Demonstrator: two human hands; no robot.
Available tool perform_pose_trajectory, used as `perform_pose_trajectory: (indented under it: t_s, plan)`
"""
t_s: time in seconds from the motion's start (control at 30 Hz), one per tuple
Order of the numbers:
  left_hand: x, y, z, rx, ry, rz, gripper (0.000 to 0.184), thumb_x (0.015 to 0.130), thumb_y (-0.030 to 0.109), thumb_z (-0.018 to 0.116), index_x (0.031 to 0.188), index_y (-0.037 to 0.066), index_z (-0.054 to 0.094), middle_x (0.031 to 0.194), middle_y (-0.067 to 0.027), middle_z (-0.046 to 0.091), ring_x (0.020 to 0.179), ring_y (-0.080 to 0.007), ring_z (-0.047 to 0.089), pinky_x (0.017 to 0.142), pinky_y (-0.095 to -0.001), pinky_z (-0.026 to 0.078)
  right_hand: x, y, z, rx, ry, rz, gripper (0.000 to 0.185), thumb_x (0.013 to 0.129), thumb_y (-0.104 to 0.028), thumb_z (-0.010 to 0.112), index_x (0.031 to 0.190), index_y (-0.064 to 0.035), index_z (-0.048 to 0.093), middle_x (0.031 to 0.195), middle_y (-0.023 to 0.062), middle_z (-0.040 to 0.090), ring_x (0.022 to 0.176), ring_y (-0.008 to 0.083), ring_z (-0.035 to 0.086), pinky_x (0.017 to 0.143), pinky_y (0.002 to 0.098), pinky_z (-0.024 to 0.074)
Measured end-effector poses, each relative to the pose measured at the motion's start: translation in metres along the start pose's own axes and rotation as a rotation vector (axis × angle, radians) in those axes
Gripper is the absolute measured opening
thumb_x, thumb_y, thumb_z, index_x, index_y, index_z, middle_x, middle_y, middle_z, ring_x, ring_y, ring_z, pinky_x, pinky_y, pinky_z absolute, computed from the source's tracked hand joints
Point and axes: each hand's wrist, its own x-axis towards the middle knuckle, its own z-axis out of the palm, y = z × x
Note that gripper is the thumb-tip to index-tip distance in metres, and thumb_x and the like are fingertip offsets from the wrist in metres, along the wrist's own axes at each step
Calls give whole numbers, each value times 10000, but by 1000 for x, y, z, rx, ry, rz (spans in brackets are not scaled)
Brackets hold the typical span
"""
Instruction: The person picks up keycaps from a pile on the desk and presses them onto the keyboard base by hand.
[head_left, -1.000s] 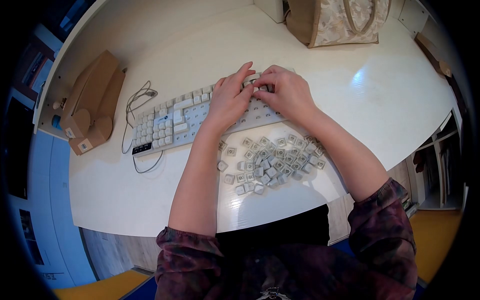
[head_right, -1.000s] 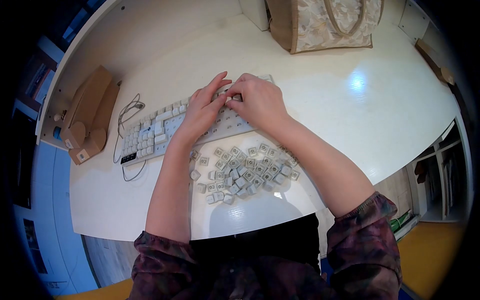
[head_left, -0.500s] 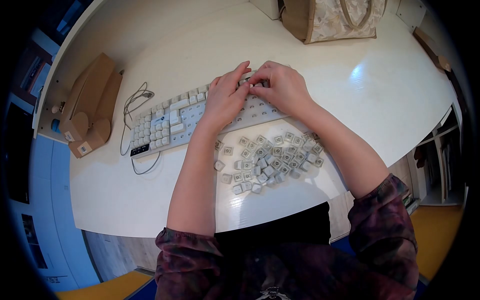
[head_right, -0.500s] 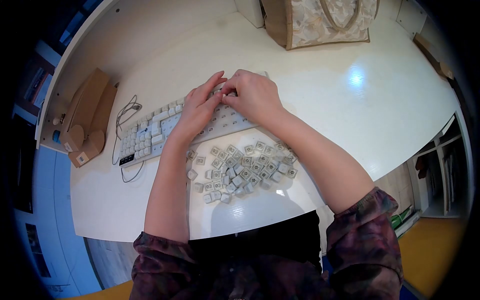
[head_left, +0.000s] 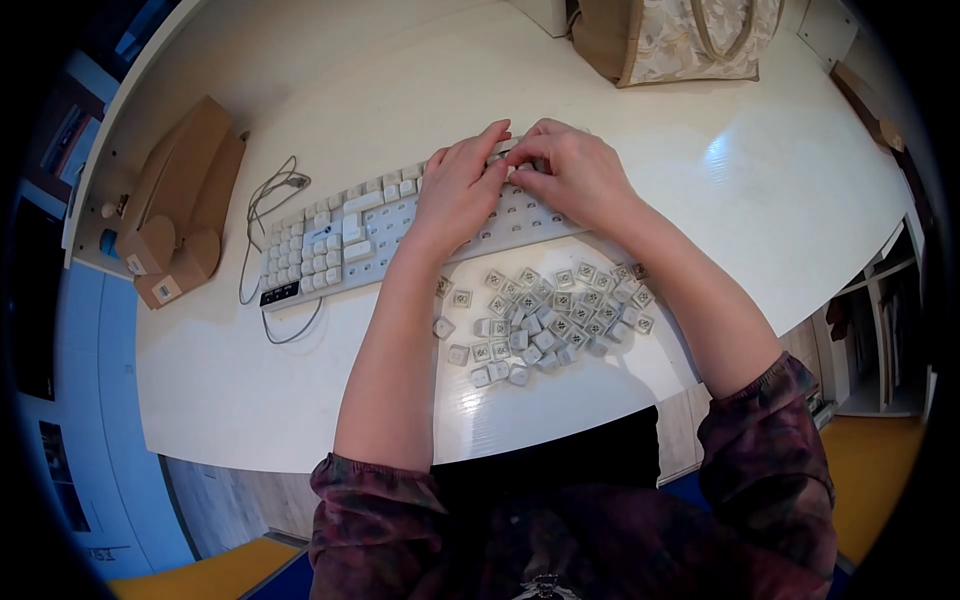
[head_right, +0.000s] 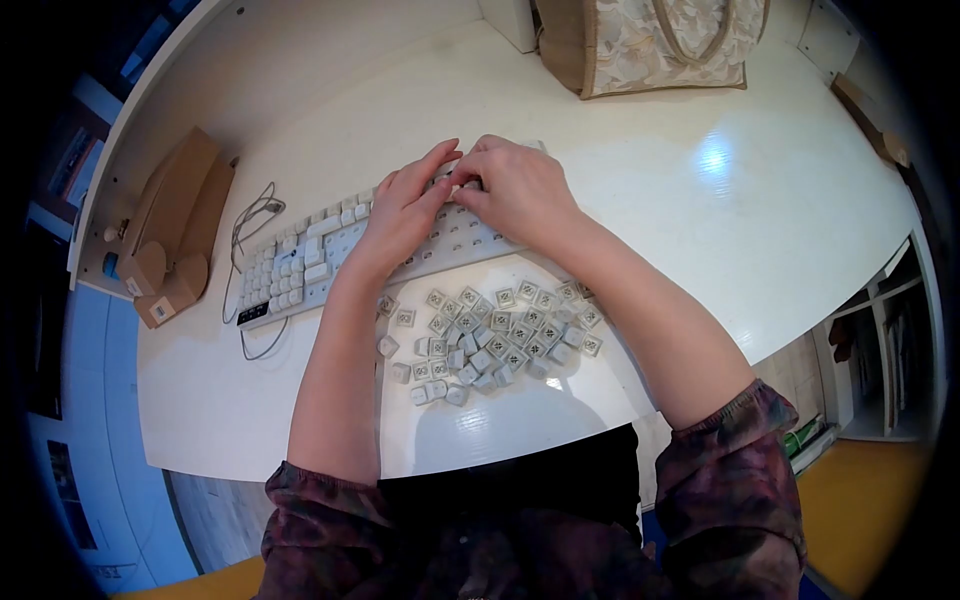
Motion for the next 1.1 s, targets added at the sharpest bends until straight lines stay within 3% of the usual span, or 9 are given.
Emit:
perform_pose_trajectory:
  t_s: [0.27,0.37,0.67,0.87,0.97,1.1]
  plan:
    - [6,-4,-2,-9,-54,-34,493,976,269,522,1449,136,470,1394,-78,574,1304,-291,474,1129,-416,309,-2,-1,2,17,44,40,155,814,-245,720,901,-118,732,937,39,663,845,281,659,742,408,527]
    - [4,3,-3,-37,-51,-65,468,979,259,492,1426,122,487,1336,-67,602,1300,-227,488,1167,-424,213,-2,-2,2,6,36,53,156,812,-250,720,902,-123,734,931,31,663,840,281,658,739,409,528]
    - [1,0,2,-25,19,-37,463,981,245,457,1424,113,476,1327,-63,613,1288,-222,498,1160,-402,222,-1,1,4,3,36,20,166,814,-264,724,893,-118,740,914,46,668,834,271,662,733,388,522]
    - [4,1,-2,-381,-6,-215,477,985,251,423,1451,154,454,1349,-15,610,1284,-270,474,1139,-399,270,4,10,-3,229,-31,138,204,807,-282,752,906,-104,744,919,68,680,828,240,666,738,358,521]
    - [5,-5,-3,-448,-28,-176,503,971,253,432,1467,174,441,1370,-7,599,1305,-303,438,1144,-401,276,3,11,-1,159,-27,79,214,802,-203,781,959,-66,733,880,23,654,731,155,608,678,292,490]
    - [5,-3,-3,-356,-47,-216,532,949,265,471,1474,183,437,1389,-11,587,1337,-318,398,1167,-406,239,0,3,-1,85,-2,64,191,802,-211,772,947,-91,740,890,15,662,738,174,627,680,307,497]
